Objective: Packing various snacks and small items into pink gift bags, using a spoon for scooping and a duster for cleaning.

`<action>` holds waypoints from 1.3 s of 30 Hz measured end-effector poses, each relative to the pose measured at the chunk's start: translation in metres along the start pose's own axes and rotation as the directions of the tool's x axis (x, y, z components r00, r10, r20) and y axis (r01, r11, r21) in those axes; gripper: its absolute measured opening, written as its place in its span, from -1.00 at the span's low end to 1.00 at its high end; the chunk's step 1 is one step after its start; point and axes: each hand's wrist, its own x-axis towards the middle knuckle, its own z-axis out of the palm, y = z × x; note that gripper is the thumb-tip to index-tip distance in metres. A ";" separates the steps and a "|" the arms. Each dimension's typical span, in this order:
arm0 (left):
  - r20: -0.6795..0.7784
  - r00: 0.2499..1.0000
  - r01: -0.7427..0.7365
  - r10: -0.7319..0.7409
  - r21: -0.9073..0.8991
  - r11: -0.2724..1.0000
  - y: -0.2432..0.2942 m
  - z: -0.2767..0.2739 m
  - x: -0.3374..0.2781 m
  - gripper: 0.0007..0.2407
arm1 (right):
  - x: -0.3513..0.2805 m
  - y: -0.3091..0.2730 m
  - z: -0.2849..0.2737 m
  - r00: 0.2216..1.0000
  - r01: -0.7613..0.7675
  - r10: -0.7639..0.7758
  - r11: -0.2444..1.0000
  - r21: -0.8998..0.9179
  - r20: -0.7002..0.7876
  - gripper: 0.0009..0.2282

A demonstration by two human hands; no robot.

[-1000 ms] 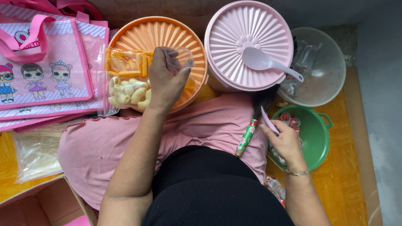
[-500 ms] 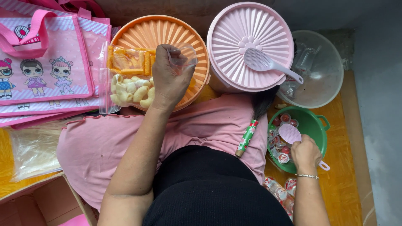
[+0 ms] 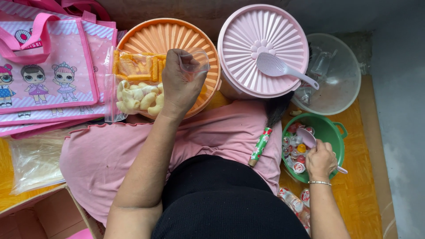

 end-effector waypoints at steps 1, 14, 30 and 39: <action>-0.002 1.000 -0.001 0.001 0.002 1.000 0.000 0.000 0.000 -0.72 | 0.002 0.012 0.013 1.000 0.002 -0.002 1.000 0.002 0.000 -0.82; 0.020 0.999 0.048 -0.047 -0.015 0.999 0.006 -0.003 -0.002 -0.71 | 0.002 0.028 0.009 0.850 -0.389 0.203 0.864 0.320 0.486 -0.80; 0.005 1.000 0.011 -0.011 -0.029 1.000 0.001 0.000 -0.002 -0.73 | 0.002 0.038 0.062 0.811 -0.377 0.097 0.842 0.387 0.578 -0.83; 0.012 1.000 -0.007 0.007 -0.007 1.000 0.004 0.000 -0.001 -0.73 | 0.018 0.030 0.032 0.752 -0.601 0.081 0.492 0.630 0.654 -0.81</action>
